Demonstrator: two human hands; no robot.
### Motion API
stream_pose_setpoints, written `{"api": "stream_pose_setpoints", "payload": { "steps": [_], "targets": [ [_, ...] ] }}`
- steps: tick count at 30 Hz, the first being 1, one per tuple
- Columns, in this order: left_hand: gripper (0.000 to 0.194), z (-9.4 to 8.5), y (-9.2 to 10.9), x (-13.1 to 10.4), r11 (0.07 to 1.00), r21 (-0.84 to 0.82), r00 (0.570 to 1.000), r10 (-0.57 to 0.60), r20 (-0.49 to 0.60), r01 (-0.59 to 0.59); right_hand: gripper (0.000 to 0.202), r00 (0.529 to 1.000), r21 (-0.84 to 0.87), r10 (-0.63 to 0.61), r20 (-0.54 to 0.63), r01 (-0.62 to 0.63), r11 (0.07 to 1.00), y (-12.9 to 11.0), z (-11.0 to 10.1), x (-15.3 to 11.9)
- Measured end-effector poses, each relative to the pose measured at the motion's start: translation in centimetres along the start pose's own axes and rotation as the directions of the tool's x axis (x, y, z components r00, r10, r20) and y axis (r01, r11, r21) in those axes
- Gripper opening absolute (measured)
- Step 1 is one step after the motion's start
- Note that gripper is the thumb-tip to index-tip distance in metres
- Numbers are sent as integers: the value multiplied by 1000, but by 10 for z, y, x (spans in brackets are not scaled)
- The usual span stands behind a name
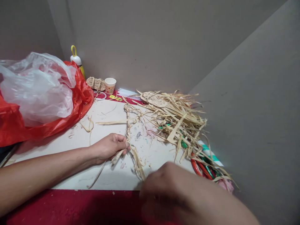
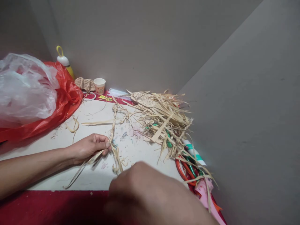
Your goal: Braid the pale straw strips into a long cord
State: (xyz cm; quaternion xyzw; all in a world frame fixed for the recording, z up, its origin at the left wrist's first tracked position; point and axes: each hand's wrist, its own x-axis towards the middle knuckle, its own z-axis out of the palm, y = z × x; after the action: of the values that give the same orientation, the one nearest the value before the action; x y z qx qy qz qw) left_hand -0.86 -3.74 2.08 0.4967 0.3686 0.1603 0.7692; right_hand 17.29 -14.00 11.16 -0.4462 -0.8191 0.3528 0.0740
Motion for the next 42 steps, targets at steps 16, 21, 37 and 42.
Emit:
{"api": "stream_pose_setpoints", "payload": {
  "steps": [16,21,37,42],
  "targets": [
    [20,-7,-7,5,997,61,998,37,52,-40,32,202,196,444,-873,-687,699,145,-77,-9],
    [21,-6,-6,5,994,97,998,47,39,-50,41,86,187,496,-864,-860,475,183,-62,18],
    [24,-2,-6,0,995,-37,992,96,81,-93,26,792,685,471,-390,-92,722,57,-19,33],
    [26,1,-8,-2,993,-64,994,103,34,-101,23,895,710,434,-98,-243,661,37,32,57]
  ]
}}
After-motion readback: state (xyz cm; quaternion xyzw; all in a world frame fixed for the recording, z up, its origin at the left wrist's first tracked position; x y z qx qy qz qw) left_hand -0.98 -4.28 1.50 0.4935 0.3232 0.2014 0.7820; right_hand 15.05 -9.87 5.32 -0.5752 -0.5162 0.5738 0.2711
